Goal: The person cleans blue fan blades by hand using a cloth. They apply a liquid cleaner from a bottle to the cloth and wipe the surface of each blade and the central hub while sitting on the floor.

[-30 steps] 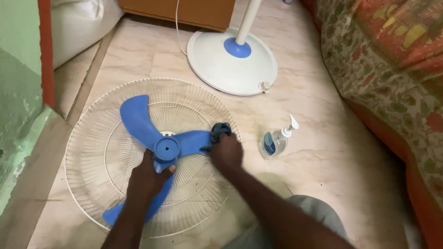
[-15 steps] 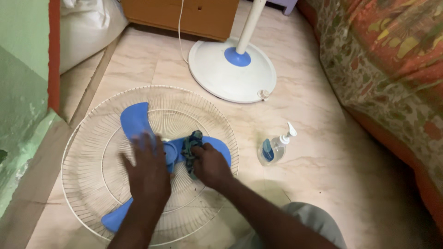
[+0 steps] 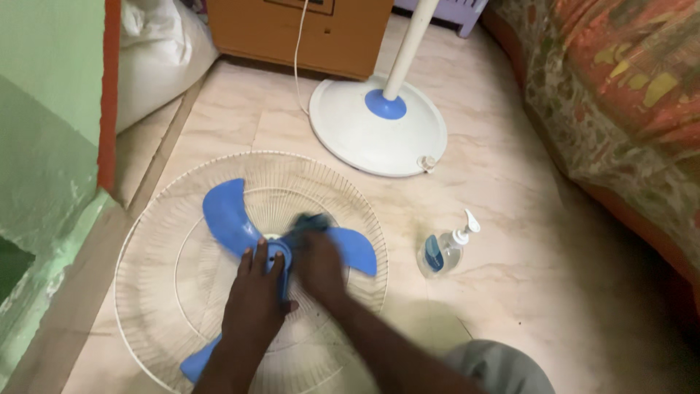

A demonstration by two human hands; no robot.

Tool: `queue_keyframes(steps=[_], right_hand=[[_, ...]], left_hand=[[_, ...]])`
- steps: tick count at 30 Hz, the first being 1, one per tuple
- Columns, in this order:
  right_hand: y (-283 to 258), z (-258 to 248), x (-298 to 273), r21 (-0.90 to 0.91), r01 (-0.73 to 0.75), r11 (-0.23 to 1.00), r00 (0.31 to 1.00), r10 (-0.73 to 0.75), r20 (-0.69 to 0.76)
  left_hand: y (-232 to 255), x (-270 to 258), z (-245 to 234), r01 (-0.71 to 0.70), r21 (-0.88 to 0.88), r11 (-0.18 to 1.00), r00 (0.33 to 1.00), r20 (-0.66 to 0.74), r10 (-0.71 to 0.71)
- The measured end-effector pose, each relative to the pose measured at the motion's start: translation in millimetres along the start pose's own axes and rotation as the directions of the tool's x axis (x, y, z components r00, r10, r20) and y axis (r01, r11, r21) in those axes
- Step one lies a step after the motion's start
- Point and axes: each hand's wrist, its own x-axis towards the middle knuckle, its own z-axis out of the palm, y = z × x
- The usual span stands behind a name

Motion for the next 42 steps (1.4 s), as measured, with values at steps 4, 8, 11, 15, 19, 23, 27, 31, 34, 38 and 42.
queue_keyframes(steps=[4,8,11,15,19,23,27,31,34,38,42], right_hand=[[-2.1,-9.5,-1.8,0.090,0.108,0.990,0.980,-0.121,0.160],[34.4,-65.8,17.8,-0.246,-0.023,0.969,0.963,0.088,0.255],[46.8,-57.3,21.9,-0.442,-0.191,0.877,0.958,0.264,0.109],[14.6,14.1,10.2,0.016,0.072,0.997,0.996,-0.071,-0.051],[-0.7,-3.7,10.6,-0.001,0.134,0.991,0.976,-0.131,0.174],[33.0,-60.3,21.0,-0.138,0.087,0.987,0.965,-0.049,0.258],[40.9,-32.3,28.6,-0.326,-0.364,0.872,0.914,0.403,0.056],[-14.6,14.3,4.3,-0.014,-0.002,1.000,0.997,0.003,0.072],[-6.5,-12.0,12.3,-0.059,0.117,0.991,0.961,-0.098,0.257],[51.6,-61.8,26.9,-0.357,0.122,0.926,0.952,-0.007,0.306],[56.4,-21.9,25.2,-0.346,-0.098,0.933,0.994,0.108,0.009]], left_hand=[[-2.8,-3.3,-6.2,0.072,0.002,0.997,0.997,0.018,-0.072],[-2.3,-3.4,-4.6,0.067,-0.017,0.998,0.998,-0.004,-0.067],[0.0,-1.5,-4.1,0.053,-0.039,0.998,0.999,0.003,-0.053],[2.4,0.6,-1.6,0.043,-0.010,0.999,0.999,0.021,-0.042],[-4.0,-4.0,-4.0,0.000,0.049,0.999,0.998,-0.058,0.003],[0.9,-3.1,-5.1,0.077,-0.004,0.997,0.997,0.018,-0.077],[3.8,2.4,0.0,-0.016,0.093,0.996,1.000,0.020,0.014],[-2.3,4.4,3.7,0.030,0.046,0.998,0.998,0.052,-0.032],[-8.4,1.4,8.5,-0.019,0.145,0.989,0.999,0.038,0.014],[-11.0,2.1,11.8,0.006,0.023,1.000,0.998,-0.059,-0.005],[-6.6,1.5,9.7,0.042,0.012,0.999,0.999,-0.027,-0.042]])
